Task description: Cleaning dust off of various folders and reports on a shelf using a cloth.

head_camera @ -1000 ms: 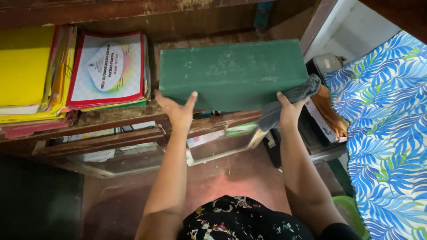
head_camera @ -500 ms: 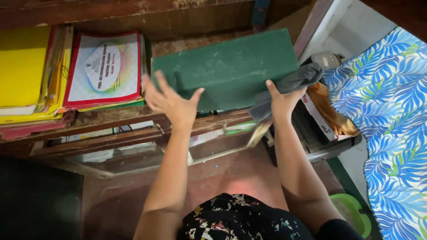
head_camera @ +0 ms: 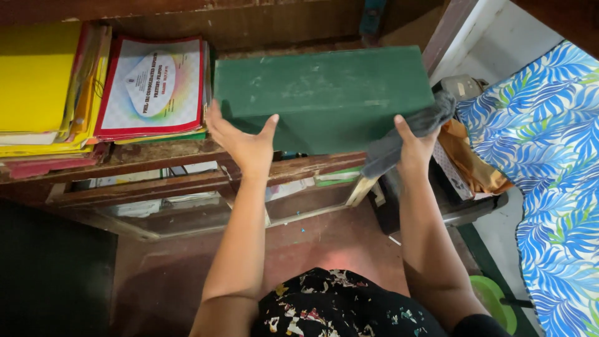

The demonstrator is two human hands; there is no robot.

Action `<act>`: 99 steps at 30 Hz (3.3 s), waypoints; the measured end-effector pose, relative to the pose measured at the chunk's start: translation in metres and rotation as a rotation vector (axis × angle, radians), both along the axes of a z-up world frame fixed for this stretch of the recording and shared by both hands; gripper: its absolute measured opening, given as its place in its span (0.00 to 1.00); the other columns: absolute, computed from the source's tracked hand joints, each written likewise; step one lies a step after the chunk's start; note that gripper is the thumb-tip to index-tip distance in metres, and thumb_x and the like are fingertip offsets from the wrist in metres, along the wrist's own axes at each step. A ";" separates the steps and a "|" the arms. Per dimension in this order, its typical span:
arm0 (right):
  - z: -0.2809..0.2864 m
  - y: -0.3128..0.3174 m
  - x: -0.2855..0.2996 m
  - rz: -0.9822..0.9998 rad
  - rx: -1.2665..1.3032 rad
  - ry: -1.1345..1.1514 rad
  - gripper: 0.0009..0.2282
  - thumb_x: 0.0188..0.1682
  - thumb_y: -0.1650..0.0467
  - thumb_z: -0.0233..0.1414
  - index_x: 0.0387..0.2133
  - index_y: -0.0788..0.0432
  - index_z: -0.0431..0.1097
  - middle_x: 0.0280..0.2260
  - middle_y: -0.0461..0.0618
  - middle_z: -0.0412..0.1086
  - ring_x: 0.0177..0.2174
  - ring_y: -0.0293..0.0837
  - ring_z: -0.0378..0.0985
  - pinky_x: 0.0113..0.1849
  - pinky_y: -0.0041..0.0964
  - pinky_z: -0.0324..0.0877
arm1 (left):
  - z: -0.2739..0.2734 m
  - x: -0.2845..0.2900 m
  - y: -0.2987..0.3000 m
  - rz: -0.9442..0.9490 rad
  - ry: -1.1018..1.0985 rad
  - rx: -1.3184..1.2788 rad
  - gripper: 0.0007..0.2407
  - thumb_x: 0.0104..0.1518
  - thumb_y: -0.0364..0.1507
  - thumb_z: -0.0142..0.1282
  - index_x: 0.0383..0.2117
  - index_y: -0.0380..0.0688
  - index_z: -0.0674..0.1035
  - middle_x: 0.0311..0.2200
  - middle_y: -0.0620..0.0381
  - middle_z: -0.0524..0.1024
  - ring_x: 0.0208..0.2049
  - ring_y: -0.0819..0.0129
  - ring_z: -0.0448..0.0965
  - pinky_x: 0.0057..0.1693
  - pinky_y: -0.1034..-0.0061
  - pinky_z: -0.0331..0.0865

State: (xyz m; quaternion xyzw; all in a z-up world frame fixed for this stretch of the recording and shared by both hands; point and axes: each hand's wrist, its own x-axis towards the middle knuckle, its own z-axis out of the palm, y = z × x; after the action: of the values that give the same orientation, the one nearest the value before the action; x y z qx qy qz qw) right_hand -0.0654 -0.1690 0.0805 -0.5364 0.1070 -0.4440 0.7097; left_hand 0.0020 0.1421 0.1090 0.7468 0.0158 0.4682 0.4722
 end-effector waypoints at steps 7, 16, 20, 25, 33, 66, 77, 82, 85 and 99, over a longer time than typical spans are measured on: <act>0.000 -0.004 -0.031 0.049 0.312 0.110 0.30 0.46 0.69 0.72 0.58 0.50 0.62 0.50 0.54 0.71 0.47 0.56 0.82 0.43 0.52 0.84 | 0.113 -0.081 -0.041 0.019 -0.103 0.145 0.46 0.42 0.34 0.83 0.70 0.56 0.61 0.71 0.52 0.52 0.71 0.48 0.50 0.69 0.43 0.40; -0.026 0.025 -0.031 0.085 0.447 0.317 0.30 0.37 0.58 0.62 0.57 0.49 0.67 0.49 0.48 0.74 0.44 0.49 0.79 0.42 0.51 0.77 | 0.185 -0.069 -0.085 -0.023 -0.001 0.657 0.32 0.53 0.36 0.77 0.63 0.67 0.69 0.69 0.51 0.56 0.68 0.51 0.63 0.60 0.57 0.56; -0.067 0.059 -0.020 0.350 0.798 0.324 0.19 0.44 0.61 0.60 0.47 0.55 0.74 0.44 0.54 0.78 0.39 0.52 0.81 0.45 0.51 0.78 | 0.194 -0.038 -0.112 -0.116 -0.159 0.778 0.23 0.46 0.25 0.66 0.50 0.56 0.74 0.53 0.45 0.65 0.57 0.47 0.63 0.55 0.54 0.58; -0.093 0.105 -0.007 0.552 0.972 0.431 0.21 0.46 0.55 0.56 0.49 0.52 0.73 0.48 0.56 0.76 0.47 0.57 0.78 0.52 0.62 0.71 | 0.198 -0.025 -0.147 -0.207 -0.230 0.971 0.15 0.43 0.16 0.58 0.37 0.47 0.78 0.53 0.42 0.69 0.58 0.47 0.65 0.61 0.53 0.58; -0.100 0.127 0.022 0.763 1.093 0.428 0.25 0.46 0.54 0.56 0.50 0.57 0.74 0.47 0.56 0.76 0.48 0.55 0.78 0.56 0.59 0.70 | 0.200 -0.029 -0.161 -0.526 -0.221 1.226 0.18 0.58 0.15 0.49 0.56 0.39 0.75 0.69 0.43 0.53 0.71 0.53 0.49 0.74 0.55 0.49; -0.011 0.071 -0.110 0.012 -0.330 0.164 0.33 0.38 0.84 0.54 0.60 0.58 0.54 0.54 0.53 0.61 0.57 0.42 0.60 0.63 0.52 0.53 | 0.038 -0.063 -0.077 -0.170 -0.235 0.877 0.17 0.49 0.29 0.52 0.48 0.49 0.78 0.16 0.57 0.74 0.16 0.59 0.80 0.25 0.66 0.75; -0.048 0.053 -0.048 0.149 -0.165 0.253 0.31 0.34 0.84 0.54 0.56 0.56 0.63 0.48 0.46 0.69 0.49 0.40 0.69 0.56 0.48 0.62 | 0.046 -0.047 -0.050 -0.600 0.601 0.775 0.18 0.63 0.37 0.47 0.56 0.45 0.74 0.35 0.37 0.82 0.36 0.37 0.84 0.43 0.46 0.77; -0.020 0.068 -0.015 0.233 -0.097 0.187 0.29 0.34 0.83 0.56 0.53 0.58 0.65 0.44 0.48 0.71 0.45 0.40 0.71 0.53 0.46 0.66 | 0.056 -0.070 -0.006 -0.781 0.615 0.508 0.29 0.53 0.35 0.59 0.64 0.45 0.68 0.53 0.33 0.75 0.54 0.35 0.76 0.61 0.45 0.68; -0.019 0.057 0.021 0.277 -0.126 0.146 0.27 0.33 0.83 0.57 0.51 0.60 0.65 0.41 0.51 0.72 0.43 0.45 0.73 0.50 0.49 0.66 | 0.085 -0.096 0.018 -0.971 0.518 0.308 0.33 0.52 0.33 0.61 0.67 0.42 0.65 0.61 0.27 0.67 0.63 0.29 0.64 0.67 0.44 0.58; 0.062 0.071 0.120 0.194 -0.609 0.549 0.25 0.45 0.60 0.64 0.52 0.56 0.65 0.48 0.64 0.73 0.52 0.65 0.73 0.51 0.64 0.67 | 0.085 -0.093 0.037 -0.750 0.833 0.523 0.30 0.49 0.42 0.70 0.56 0.42 0.73 0.68 0.27 0.51 0.58 0.33 0.71 0.62 0.47 0.70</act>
State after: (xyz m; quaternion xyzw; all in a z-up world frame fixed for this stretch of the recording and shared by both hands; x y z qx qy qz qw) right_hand 0.0550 -0.0980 0.1425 -0.8276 0.1049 -0.2273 0.5024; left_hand -0.0913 0.1791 0.1941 0.9125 -0.1803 -0.0722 0.3601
